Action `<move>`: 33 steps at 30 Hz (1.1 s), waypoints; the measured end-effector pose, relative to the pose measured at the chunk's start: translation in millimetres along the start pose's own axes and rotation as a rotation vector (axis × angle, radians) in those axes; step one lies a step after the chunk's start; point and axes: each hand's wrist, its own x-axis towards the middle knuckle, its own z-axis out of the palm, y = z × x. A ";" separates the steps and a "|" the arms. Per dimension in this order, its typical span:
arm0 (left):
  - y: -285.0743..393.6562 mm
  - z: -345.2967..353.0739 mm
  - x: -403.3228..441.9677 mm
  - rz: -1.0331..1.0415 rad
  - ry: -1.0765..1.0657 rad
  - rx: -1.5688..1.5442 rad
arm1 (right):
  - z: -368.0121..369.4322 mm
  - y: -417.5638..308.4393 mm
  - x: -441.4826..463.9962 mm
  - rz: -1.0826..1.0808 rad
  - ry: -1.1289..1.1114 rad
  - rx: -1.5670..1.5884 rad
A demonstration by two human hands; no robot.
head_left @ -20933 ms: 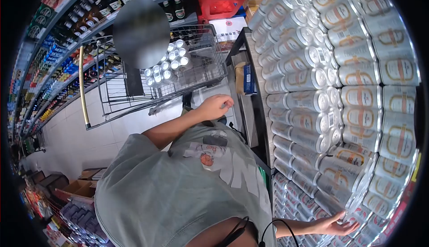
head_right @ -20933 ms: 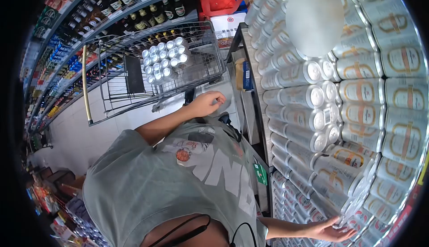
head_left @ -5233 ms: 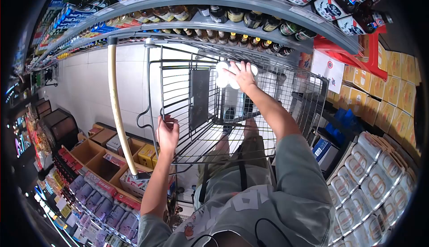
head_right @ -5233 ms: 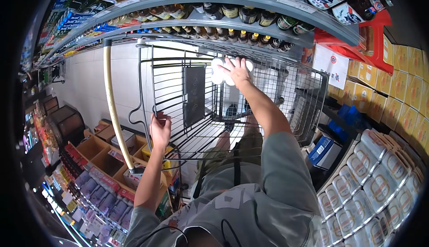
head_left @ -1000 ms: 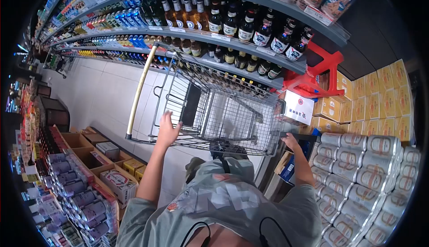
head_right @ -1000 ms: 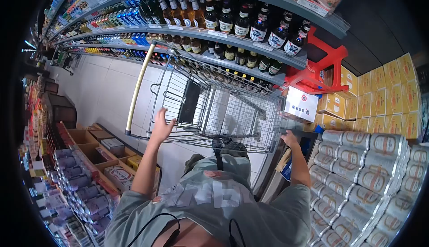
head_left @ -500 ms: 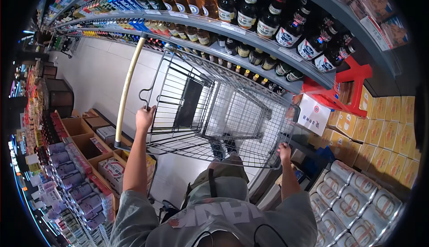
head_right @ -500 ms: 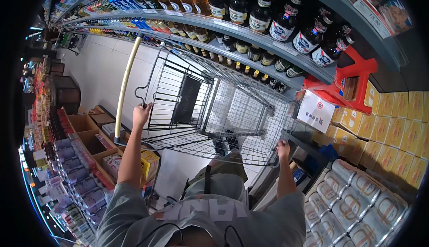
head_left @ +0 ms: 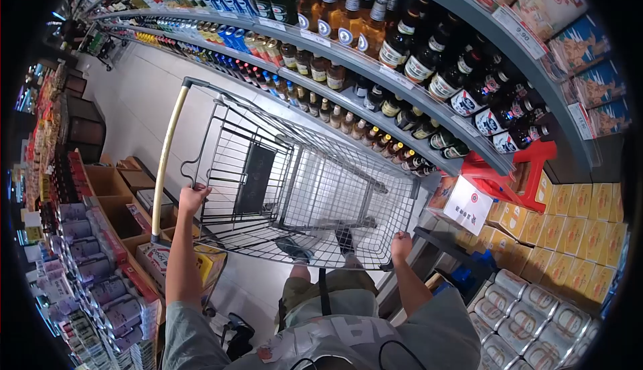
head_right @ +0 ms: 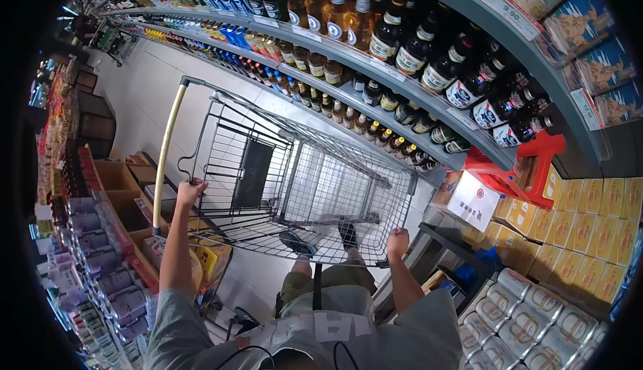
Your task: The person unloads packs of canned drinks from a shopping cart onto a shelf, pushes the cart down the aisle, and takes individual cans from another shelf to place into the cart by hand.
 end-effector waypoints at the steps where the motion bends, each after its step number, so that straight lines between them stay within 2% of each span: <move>1: -13.6 -9.1 6.6 0.033 0.004 -0.024 | 4.1 -18.6 -6.0 0.011 -0.012 -0.025; 6: -70.1 -58.9 29.9 -0.092 -0.014 -0.105 | 58.8 -74.5 -15.1 -0.062 -0.027 -0.142; 14: -171.4 -141.7 63.1 -0.199 0.093 -0.116 | 142.1 -200.1 -44.0 -0.167 -0.140 -0.357; 16: -190.6 -160.9 67.5 -0.217 0.082 -0.128 | 157.5 -238.9 -58.0 -0.221 -0.173 -0.254; 18: -218.8 -178.0 74.5 -0.235 0.132 -0.291 | 183.3 -271.0 -63.1 -0.273 -0.160 -0.292; 22: -264.8 -211.1 94.7 -0.260 0.204 -0.302 | 237.7 -332.3 -68.9 -0.383 -0.185 -0.292; 23: -277.1 -217.9 99.9 -0.300 0.200 -0.430 | 250.3 -348.7 -70.9 -0.385 -0.188 -0.292; 27: -258.9 -257.7 106.3 -0.335 0.248 -0.389 | 295.8 -424.5 -80.8 -0.453 -0.222 -0.363; 30: -301.0 -274.8 137.4 -0.418 0.276 -0.490 | 324.2 -496.5 -93.0 -0.480 -0.232 -0.383; 33: -292.2 -302.0 154.1 -0.443 0.272 -0.488 | 368.6 -551.4 -93.7 -0.506 -0.266 -0.405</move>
